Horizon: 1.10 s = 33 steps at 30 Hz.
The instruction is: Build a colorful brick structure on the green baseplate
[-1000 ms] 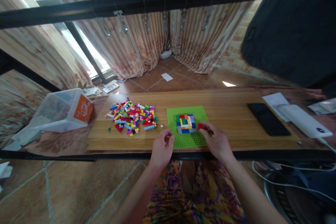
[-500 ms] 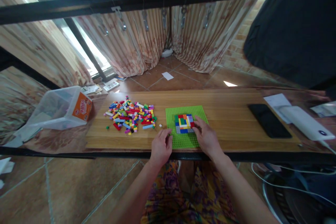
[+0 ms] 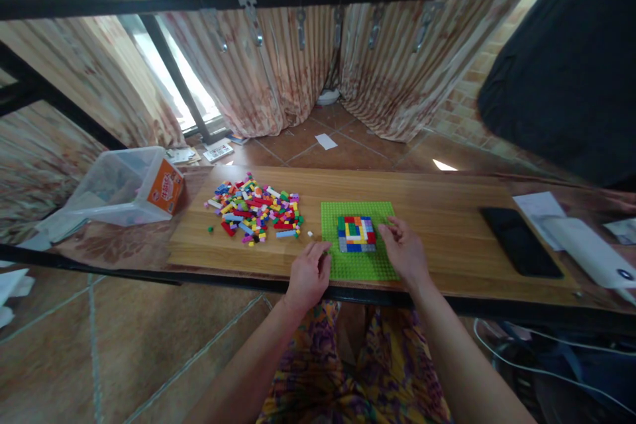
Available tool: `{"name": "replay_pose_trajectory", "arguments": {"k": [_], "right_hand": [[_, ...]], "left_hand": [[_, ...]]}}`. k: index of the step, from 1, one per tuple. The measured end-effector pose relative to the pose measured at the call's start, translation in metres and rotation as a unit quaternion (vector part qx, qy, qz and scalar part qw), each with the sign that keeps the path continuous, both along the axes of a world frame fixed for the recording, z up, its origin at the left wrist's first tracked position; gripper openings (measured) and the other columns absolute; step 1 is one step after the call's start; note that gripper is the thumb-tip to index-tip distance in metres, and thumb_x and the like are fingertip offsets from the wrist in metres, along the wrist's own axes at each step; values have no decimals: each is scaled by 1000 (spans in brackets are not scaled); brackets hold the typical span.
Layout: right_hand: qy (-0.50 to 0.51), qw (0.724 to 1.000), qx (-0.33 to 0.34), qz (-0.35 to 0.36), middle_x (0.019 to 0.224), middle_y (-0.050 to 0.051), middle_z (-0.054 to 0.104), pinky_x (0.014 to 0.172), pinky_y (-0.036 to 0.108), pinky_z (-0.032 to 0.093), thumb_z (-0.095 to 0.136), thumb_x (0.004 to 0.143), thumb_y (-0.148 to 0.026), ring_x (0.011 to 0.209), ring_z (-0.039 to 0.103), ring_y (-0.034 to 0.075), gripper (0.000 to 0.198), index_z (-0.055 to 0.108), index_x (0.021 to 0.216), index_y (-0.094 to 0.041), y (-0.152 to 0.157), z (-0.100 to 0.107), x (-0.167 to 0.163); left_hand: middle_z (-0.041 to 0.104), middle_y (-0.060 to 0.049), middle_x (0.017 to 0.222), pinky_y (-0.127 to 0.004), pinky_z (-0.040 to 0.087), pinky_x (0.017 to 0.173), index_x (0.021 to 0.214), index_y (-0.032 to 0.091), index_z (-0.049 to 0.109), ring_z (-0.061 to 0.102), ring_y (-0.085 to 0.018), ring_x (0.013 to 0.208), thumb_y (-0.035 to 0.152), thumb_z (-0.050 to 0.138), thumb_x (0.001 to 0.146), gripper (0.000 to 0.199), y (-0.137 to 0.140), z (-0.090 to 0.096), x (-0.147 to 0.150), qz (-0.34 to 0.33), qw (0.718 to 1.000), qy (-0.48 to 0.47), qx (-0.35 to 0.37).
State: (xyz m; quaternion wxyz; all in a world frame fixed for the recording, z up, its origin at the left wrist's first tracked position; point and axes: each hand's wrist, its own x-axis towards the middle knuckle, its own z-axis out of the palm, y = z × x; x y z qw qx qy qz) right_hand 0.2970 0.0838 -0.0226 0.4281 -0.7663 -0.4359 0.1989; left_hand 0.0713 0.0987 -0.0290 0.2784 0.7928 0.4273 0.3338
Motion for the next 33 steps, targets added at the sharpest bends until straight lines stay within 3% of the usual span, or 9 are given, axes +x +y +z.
{"name": "replay_pose_trajectory", "arguments": {"k": [10, 17, 24, 33], "right_hand": [[-109, 992, -61, 21, 89, 8, 69, 68, 33, 46, 58, 79, -51, 67, 58, 17, 53, 62, 115, -13, 4, 4, -7], [-135, 986, -87, 54, 88, 8, 67, 72, 34, 46, 58, 80, -50, 72, 59, 19, 48, 65, 111, -13, 8, 2, -2], [-192, 979, -47, 55, 95, 11, 66, 83, 39, 45, 46, 89, -49, 89, 59, 24, 44, 65, 110, -16, 3, -5, -13], [-152, 981, -83, 89, 98, 11, 70, 77, 34, 45, 33, 94, -50, 87, 64, 23, 49, 68, 106, -17, 8, 6, 0]], "left_hand": [[66, -6, 100, -31, 51, 84, 107, 19, 59, 62, -18, 95, 15, 49, 89, 20, -1, 0, 1, 3, 1000, -9, 9], [66, -7, 103, -31, 50, 88, 108, 19, 58, 62, -18, 98, 16, 48, 90, 21, 0, 0, 1, -1, 1000, -17, 0], [65, -6, 103, -33, 50, 89, 108, 20, 58, 61, -19, 99, 16, 48, 89, 22, 2, -1, 0, -2, 1000, -7, -5], [65, -6, 99, -32, 50, 85, 106, 19, 60, 61, -18, 93, 16, 50, 88, 21, 1, 1, -1, -1, 1000, -4, -16]]}}
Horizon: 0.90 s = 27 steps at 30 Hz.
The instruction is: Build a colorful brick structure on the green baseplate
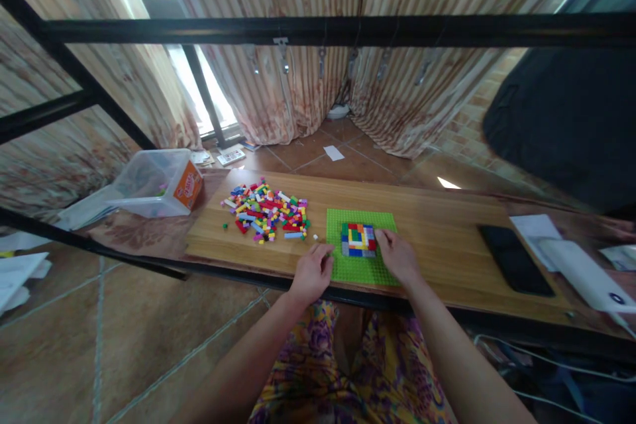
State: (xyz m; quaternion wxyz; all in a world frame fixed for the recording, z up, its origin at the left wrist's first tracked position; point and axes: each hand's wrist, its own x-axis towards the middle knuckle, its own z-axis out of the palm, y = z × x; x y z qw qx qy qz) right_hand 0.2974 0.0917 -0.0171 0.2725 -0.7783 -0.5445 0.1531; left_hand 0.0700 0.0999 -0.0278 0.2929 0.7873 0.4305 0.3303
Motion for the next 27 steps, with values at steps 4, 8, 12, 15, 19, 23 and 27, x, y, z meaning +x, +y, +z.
{"name": "replay_pose_trajectory", "arguments": {"k": [4, 8, 12, 15, 19, 23, 27], "right_hand": [[-8, 1000, -27, -4, 94, 12, 71, 76, 35, 46, 32, 95, -48, 86, 65, 25, 50, 70, 101, -17, 3, 2, 5], [-14, 1000, -13, -2, 95, 10, 72, 76, 35, 47, 38, 93, -50, 85, 65, 23, 46, 69, 105, -19, 3, 0, 3], [-48, 999, 11, -22, 104, 12, 69, 79, 37, 47, 41, 92, -51, 89, 64, 24, 46, 66, 111, -18, -2, -7, -6], [-71, 996, 31, -32, 108, 13, 67, 82, 38, 46, 38, 92, -52, 94, 62, 25, 48, 65, 113, -18, -5, -12, -11], [-84, 995, 41, -26, 104, 12, 67, 82, 38, 46, 37, 92, -53, 93, 61, 25, 49, 65, 112, -18, -6, -14, -12], [-86, 996, 27, -27, 107, 13, 67, 80, 39, 46, 35, 92, -53, 92, 62, 26, 51, 65, 112, -18, -7, -15, -10], [-79, 995, 54, -25, 106, 14, 67, 76, 39, 46, 30, 93, -54, 91, 61, 27, 55, 65, 112, -17, -11, -20, -8]], "left_hand": [[64, -5, 99, -32, 50, 83, 105, 19, 60, 61, -17, 91, 16, 50, 87, 21, -1, 0, 1, 7, 1000, 3, -4], [64, -5, 96, -31, 49, 80, 104, 19, 60, 61, -17, 86, 16, 50, 87, 20, 0, 1, 1, 6, 1000, 4, -7], [63, -5, 95, -31, 49, 79, 102, 19, 60, 60, -17, 85, 16, 49, 87, 19, -1, 2, 1, 7, 1000, 3, -8], [63, -5, 95, -30, 49, 79, 103, 20, 60, 60, -17, 85, 16, 49, 87, 20, -1, 1, 1, 6, 1000, -2, -11], [63, -5, 94, -30, 49, 78, 103, 20, 60, 59, -17, 83, 16, 49, 87, 20, -1, 0, 1, 6, 1000, -8, -16], [63, -5, 94, -29, 49, 76, 103, 19, 60, 59, -16, 82, 15, 48, 86, 21, -2, 1, 1, 8, 1000, -16, -20], [62, -4, 91, -29, 49, 72, 103, 19, 60, 58, -16, 77, 14, 49, 85, 22, -3, 0, 0, 13, 999, -26, -26]]}}
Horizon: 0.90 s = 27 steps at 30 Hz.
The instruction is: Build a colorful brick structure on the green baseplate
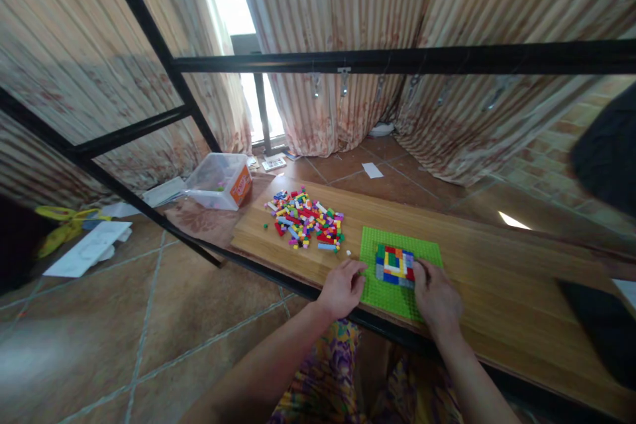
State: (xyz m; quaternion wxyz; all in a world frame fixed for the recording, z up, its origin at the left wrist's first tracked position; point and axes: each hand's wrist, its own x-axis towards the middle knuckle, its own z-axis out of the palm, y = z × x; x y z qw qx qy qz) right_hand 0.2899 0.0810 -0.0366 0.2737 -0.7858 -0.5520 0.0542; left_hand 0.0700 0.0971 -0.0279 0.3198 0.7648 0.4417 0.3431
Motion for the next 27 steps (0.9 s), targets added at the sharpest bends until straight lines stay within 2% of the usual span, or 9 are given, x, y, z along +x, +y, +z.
{"name": "replay_pose_trajectory", "arguments": {"k": [5, 11, 16, 22, 27], "right_hand": [[17, 1000, 12, 19, 94, 12, 68, 71, 38, 47, 36, 88, -58, 81, 61, 26, 56, 64, 114, -16, -3, -5, 1], [0, 999, 33, 20, 97, 13, 67, 75, 41, 47, 38, 87, -57, 87, 60, 28, 54, 63, 113, -17, -2, -8, 1], [-9, 999, 36, 25, 97, 14, 67, 76, 41, 47, 37, 87, -57, 88, 61, 29, 57, 63, 114, -14, -2, -9, 1], [-18, 999, 39, 1, 97, 13, 68, 70, 39, 47, 37, 87, -57, 83, 61, 28, 56, 64, 112, -15, -4, -9, -2], [-22, 998, 59, 0, 98, 13, 68, 67, 37, 47, 37, 89, -52, 80, 62, 26, 52, 65, 110, -15, -5, -9, -4]], "left_hand": [[62, -4, 89, -29, 49, 72, 102, 19, 61, 58, -16, 75, 12, 51, 82, 24, 0, -1, -3, 15, 1000, -16, -5], [64, -4, 88, -29, 49, 71, 96, 19, 63, 59, -15, 75, 12, 51, 82, 20, 1, 1, -6, 35, 998, -36, -22], [66, -4, 90, -27, 49, 70, 95, 18, 65, 59, -13, 73, 11, 52, 81, 20, 7, 2, -24, 104, 992, -61, -40], [68, -3, 88, -25, 49, 67, 96, 17, 66, 59, -12, 70, 15, 52, 84, 19, 34, 13, -62, 207, 973, -85, -50], [69, -3, 90, -27, 51, 71, 93, 17, 67, 62, -14, 75, 15, 54, 83, 16, 72, 22, -86, 269, 962, -55, 13]]}}
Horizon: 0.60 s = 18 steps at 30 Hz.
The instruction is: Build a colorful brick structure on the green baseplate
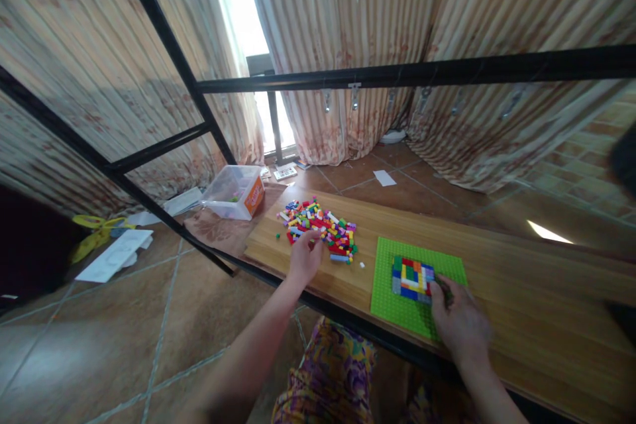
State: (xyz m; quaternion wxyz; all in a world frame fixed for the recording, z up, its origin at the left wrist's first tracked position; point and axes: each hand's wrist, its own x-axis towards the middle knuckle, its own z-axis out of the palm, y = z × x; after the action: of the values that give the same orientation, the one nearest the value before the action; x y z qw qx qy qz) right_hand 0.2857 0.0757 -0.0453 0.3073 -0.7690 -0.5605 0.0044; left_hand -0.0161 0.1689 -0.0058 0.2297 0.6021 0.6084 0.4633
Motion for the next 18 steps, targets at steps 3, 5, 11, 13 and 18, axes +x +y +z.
{"name": "replay_pose_trajectory", "arguments": {"k": [3, 5, 11, 13, 18], "right_hand": [[0, 1000, 2, -5, 97, 12, 68, 65, 35, 46, 37, 90, -47, 77, 61, 25, 47, 66, 108, -15, 0, 0, 0], [-2, 1000, 12, -5, 98, 12, 68, 67, 34, 46, 36, 90, -43, 79, 62, 24, 45, 66, 106, -15, 1, 0, 0], [-1, 1000, 16, -18, 101, 11, 69, 69, 34, 46, 35, 92, -39, 83, 62, 24, 41, 67, 103, -16, 2, -2, -1], [-1, 1000, 21, -16, 101, 12, 68, 71, 34, 47, 36, 92, -40, 85, 63, 24, 41, 67, 104, -16, 3, -3, -1], [-3, 999, 34, -1, 101, 12, 69, 73, 34, 48, 38, 92, -41, 86, 63, 24, 40, 67, 103, -16, 3, -6, 1]], "left_hand": [[68, -4, 93, -29, 51, 78, 95, 18, 66, 63, -16, 82, 14, 55, 82, 17, 27, 7, -8, 20, 997, 79, 6], [68, -6, 99, -31, 51, 83, 99, 18, 66, 63, -17, 89, 13, 54, 82, 21, 45, 14, -11, 24, 990, 142, 2], [65, -10, 115, -38, 42, 100, 114, 18, 64, 56, -23, 112, 14, 52, 83, 33, 80, 36, 0, -40, 948, 314, 10], [64, -8, 119, -38, 39, 104, 117, 19, 62, 54, -23, 114, 16, 53, 83, 35, 82, 36, 13, -104, 929, 354, 28], [65, -7, 119, -39, 38, 102, 118, 20, 62, 53, -22, 112, 19, 51, 86, 33, 77, 21, 48, -216, 893, 392, 40]]}}
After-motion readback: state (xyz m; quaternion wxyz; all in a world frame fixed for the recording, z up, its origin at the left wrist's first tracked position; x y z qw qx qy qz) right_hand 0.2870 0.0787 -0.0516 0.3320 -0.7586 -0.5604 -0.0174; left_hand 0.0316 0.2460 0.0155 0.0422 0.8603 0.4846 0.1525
